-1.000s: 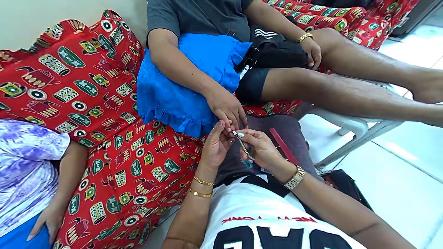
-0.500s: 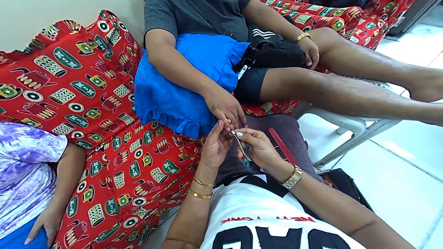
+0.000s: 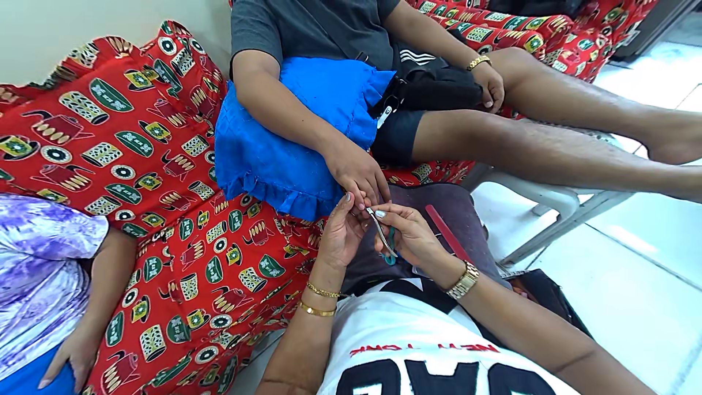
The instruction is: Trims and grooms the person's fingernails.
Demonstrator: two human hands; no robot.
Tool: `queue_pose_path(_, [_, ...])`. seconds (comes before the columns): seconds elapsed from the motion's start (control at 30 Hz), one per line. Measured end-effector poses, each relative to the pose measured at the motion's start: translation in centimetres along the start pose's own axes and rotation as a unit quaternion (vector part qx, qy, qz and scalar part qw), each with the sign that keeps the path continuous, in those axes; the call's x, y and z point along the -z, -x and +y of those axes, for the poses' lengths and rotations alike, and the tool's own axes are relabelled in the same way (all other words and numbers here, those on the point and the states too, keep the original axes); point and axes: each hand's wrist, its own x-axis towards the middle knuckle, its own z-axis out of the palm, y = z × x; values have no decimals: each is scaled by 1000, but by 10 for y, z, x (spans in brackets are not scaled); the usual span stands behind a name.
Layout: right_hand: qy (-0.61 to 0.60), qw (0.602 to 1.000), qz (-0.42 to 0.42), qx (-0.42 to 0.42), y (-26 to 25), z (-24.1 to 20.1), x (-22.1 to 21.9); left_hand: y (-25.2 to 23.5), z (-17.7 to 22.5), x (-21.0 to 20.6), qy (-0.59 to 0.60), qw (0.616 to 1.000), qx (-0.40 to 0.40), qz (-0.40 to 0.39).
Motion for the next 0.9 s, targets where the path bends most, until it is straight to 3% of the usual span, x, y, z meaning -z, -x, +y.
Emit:
queue_pose_path(0.6, [1,1000,2,3,-3,-2,0,0,1,0,-1,1000,-6,5])
queue_pose_path(0.9, [18,999,-44,0,-6,-1,9,1,3,0,3,1000,-4,10])
